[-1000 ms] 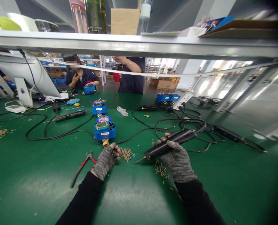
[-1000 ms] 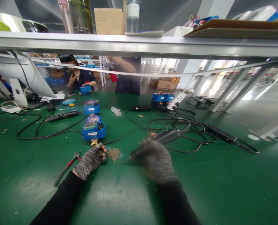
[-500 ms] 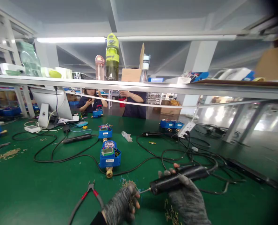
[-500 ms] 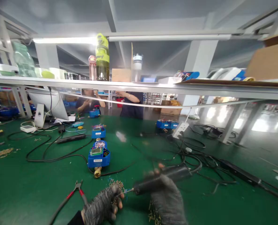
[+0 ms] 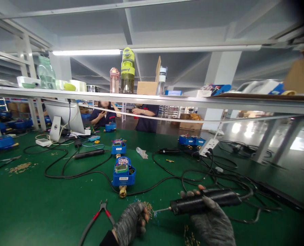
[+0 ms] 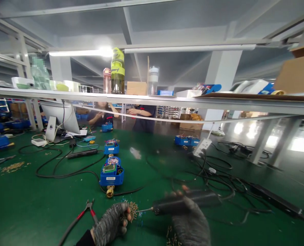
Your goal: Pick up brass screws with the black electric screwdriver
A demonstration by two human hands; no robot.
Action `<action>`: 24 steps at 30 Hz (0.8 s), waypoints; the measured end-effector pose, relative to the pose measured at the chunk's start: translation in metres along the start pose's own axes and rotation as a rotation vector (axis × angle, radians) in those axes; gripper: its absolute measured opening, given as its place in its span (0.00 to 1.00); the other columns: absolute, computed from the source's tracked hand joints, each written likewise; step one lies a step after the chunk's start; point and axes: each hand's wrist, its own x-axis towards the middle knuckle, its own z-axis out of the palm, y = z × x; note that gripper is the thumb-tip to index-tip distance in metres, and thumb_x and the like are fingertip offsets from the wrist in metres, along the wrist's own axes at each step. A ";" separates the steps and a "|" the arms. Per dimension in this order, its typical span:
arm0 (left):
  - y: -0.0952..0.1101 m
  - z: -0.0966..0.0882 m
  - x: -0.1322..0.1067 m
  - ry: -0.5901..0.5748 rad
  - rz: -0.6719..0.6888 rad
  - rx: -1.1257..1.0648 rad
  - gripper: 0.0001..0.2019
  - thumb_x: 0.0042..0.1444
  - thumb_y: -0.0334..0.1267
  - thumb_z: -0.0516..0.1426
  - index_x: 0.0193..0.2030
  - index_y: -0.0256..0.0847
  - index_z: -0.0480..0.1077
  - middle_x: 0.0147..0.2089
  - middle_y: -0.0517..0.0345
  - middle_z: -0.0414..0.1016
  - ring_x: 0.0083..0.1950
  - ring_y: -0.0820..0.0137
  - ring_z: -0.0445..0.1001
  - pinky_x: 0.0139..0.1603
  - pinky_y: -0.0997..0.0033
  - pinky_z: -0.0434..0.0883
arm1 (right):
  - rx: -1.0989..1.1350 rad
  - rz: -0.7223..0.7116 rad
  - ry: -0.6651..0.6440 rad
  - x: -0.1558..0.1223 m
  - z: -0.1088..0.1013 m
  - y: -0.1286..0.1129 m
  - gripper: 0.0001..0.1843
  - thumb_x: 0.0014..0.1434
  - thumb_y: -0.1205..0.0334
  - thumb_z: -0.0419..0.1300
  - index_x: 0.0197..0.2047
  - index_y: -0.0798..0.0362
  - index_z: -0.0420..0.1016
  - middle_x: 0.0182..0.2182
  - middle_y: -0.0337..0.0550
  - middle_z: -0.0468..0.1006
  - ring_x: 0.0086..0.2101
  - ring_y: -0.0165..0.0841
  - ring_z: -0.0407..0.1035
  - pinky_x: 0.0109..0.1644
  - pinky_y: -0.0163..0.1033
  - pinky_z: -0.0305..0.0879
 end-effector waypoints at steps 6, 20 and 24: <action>0.014 -0.002 0.003 0.150 0.078 -0.130 0.14 0.52 0.45 0.66 0.31 0.37 0.69 0.27 0.58 0.73 0.22 0.78 0.66 0.24 0.78 0.61 | -0.048 0.013 0.034 0.004 -0.004 -0.002 0.22 0.45 0.56 0.69 0.46 0.35 0.79 0.40 0.37 0.82 0.40 0.42 0.78 0.53 0.58 0.77; 0.036 0.002 -0.007 0.304 0.182 -0.272 0.16 0.65 0.44 0.54 0.30 0.35 0.67 0.24 0.58 0.71 0.18 0.77 0.66 0.22 0.76 0.64 | -0.103 -0.051 -0.013 -0.005 0.012 0.004 0.14 0.48 0.58 0.70 0.40 0.38 0.79 0.40 0.36 0.81 0.43 0.43 0.77 0.54 0.57 0.76; 0.042 0.000 -0.008 0.310 0.178 -0.269 0.14 0.65 0.43 0.55 0.31 0.37 0.66 0.25 0.60 0.71 0.20 0.77 0.67 0.23 0.77 0.66 | -0.087 -0.045 -0.001 -0.017 0.017 0.011 0.18 0.47 0.60 0.73 0.43 0.42 0.79 0.44 0.37 0.81 0.45 0.40 0.76 0.56 0.54 0.75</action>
